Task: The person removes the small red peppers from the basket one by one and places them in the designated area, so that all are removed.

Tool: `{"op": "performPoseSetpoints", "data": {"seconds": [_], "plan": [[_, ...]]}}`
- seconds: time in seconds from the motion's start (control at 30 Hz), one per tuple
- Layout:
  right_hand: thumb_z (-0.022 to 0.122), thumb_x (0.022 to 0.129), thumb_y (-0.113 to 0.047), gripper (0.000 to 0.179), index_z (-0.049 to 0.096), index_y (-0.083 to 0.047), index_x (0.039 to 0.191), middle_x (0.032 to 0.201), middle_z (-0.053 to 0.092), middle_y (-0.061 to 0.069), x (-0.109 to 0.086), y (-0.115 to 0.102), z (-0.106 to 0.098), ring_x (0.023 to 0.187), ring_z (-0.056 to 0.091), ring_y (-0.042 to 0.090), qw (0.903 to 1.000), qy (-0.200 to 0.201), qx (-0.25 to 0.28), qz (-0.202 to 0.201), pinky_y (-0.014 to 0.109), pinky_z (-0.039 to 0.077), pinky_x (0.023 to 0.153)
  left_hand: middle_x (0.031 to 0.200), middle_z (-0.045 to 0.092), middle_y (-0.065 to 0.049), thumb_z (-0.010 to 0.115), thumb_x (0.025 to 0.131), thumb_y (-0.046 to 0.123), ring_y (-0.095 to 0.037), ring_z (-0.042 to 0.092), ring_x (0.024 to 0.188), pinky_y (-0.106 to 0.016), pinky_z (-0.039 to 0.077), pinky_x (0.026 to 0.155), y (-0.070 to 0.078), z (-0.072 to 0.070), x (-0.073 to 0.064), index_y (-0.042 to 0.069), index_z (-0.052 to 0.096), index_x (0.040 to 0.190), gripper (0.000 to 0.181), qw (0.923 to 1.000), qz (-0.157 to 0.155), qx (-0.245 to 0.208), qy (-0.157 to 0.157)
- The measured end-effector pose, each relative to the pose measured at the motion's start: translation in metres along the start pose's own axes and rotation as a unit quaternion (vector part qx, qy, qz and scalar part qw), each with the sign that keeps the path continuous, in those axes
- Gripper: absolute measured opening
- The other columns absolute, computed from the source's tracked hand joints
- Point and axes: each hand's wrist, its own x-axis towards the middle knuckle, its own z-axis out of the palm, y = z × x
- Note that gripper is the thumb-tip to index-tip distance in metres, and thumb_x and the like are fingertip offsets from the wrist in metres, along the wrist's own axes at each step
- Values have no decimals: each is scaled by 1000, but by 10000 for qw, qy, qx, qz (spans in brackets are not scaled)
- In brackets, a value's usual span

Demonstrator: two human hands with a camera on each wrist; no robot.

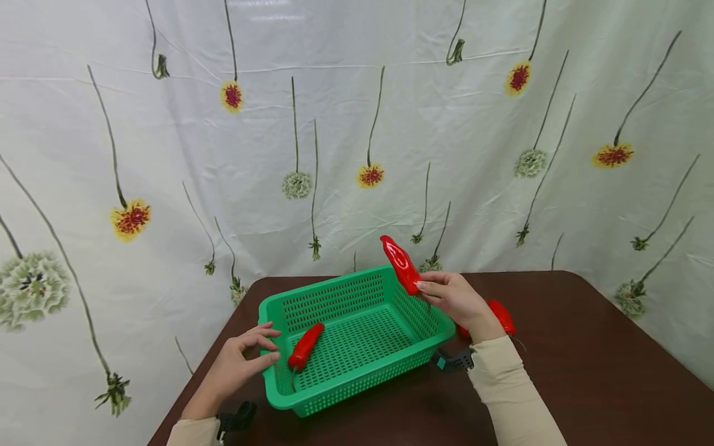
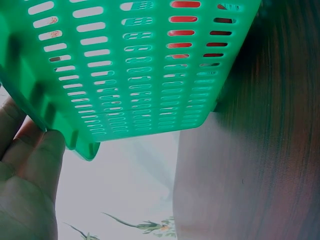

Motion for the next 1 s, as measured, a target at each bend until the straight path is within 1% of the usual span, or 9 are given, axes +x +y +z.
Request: {"op": "performPoseSetpoints", "data": {"seconds": [0.2, 0.33, 0.47, 0.57, 0.7, 0.87, 1.0], "plan": [[64, 98, -14, 49, 49, 16, 135, 129, 57, 12, -1, 5, -14, 101, 67, 13, 9998, 41, -171, 71, 27, 54, 94, 126, 68, -15, 74, 90, 14, 24, 36, 122, -13, 43, 94, -1, 0, 0, 4, 75, 93, 11, 10000, 24, -12, 18], [63, 99, -14, 48, 50, 15, 135, 122, 61, 6, -1, 10, -23, 99, 68, 12, 9998, 121, -134, 116, 23, 55, 92, 126, 68, -14, 75, 90, 15, 25, 36, 121, -13, 43, 93, -1, 0, 0, 5, 75, 93, 11, 10000, -17, 0, 44], [63, 98, -14, 46, 51, 13, 134, 114, 65, 0, -3, 13, -30, 98, 69, 11, 9997, 176, -72, 155, 23, 55, 91, 126, 69, -14, 75, 89, 15, 24, 36, 121, -12, 43, 93, 0, 1, 0, 5, 75, 93, 11, 10000, -30, -49, 58], [64, 98, -15, 44, 53, 11, 133, 115, 64, -1, -4, 15, -36, 99, 67, 11, 9994, 258, -125, 189, 24, 54, 92, 126, 69, -15, 75, 89, 14, 23, 37, 121, -12, 43, 93, 2, 1, 0, 5, 75, 93, 10, 9999, -4, -120, 59], [63, 99, -16, 40, 57, 8, 130, 117, 63, -1, -5, 17, -45, 101, 64, 11, 9986, 429, -215, 204, 22, 54, 92, 126, 69, -15, 75, 89, 13, 23, 37, 121, -11, 43, 92, 3, 1, 0, 4, 75, 94, 9, 9998, -11, -189, 63], [61, 100, -13, 28, 62, 2, 123, 108, 66, -6, -11, 17, -58, 98, 65, 11, 9985, 501, -150, 170, 21, 54, 89, 126, 68, -14, 75, 89, 14, 22, 37, 122, -12, 44, 93, 2, 1, 0, 4, 75, 93, 10, 9998, 3, -189, 46], [62, 99, -14, 25, 65, 0, 120, 103, 68, -7, -16, 15, -65, 95, 65, 11, 9979, 600, -82, 240, 21, 55, 88, 126, 68, -15, 75, 89, 13, 23, 37, 122, -12, 44, 93, 0, 1, 1, 4, 75, 93, 10, 9999, -16, -153, 33]]}}
